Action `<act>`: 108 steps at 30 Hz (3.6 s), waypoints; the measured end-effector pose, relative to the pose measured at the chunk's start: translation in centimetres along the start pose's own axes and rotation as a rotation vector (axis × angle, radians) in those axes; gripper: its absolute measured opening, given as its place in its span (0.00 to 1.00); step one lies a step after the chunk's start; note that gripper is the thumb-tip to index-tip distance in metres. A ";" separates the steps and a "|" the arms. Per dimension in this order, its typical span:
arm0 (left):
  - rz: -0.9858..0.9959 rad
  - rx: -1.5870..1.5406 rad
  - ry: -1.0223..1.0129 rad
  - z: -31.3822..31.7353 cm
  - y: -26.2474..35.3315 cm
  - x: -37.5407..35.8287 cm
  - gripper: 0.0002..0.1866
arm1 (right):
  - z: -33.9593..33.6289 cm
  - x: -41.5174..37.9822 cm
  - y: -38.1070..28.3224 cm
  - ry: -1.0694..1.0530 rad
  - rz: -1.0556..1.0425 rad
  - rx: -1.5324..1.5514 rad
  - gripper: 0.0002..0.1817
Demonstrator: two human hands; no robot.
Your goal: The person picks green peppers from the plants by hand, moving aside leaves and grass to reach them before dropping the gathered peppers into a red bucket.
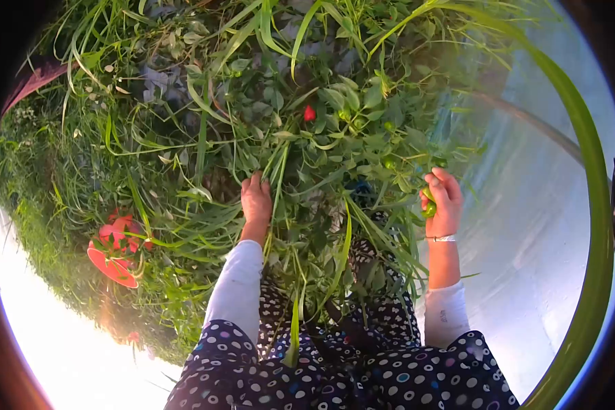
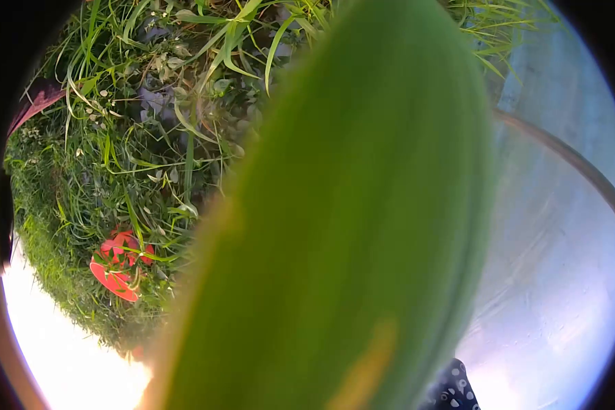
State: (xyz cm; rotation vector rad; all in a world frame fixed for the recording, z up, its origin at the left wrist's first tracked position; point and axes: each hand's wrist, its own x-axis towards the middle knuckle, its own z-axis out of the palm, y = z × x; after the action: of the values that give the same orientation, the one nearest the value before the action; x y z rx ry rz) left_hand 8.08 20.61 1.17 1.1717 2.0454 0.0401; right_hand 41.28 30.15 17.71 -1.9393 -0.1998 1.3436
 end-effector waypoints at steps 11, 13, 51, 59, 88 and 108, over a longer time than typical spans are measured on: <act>-0.105 0.065 -0.317 2.3 2.8 -9.2 0.35 | 4.8 6.8 -7.9 -0.336 -0.398 -0.779 0.17; -0.117 0.001 -0.346 2.0 1.7 -9.2 0.36 | -0.9 14.4 -2.7 -0.448 -0.409 -1.195 0.26; -0.162 -0.905 -0.528 2.2 -0.9 -5.0 0.30 | 11.3 -9.6 2.3 -0.925 -0.001 -1.092 0.16; -0.012 -0.641 -0.561 -1.1 0.4 -4.1 0.32 | 16.4 3.4 3.8 -0.629 -0.477 -1.386 0.15; 0.108 -1.373 -0.103 1.3 1.3 -6.2 0.23 | 34.1 -19.9 10.8 -1.353 0.778 -0.509 0.22; 0.039 -1.149 -0.624 -1.6 0.4 -3.0 0.22 | 70.8 -41.3 45.5 -1.370 -0.148 -1.597 0.27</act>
State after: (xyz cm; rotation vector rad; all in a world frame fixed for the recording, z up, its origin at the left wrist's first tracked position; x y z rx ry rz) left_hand 8.18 19.13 4.23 0.3878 1.0986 0.6801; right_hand -49.97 11.62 6.90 -1.2918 -2.5906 2.4678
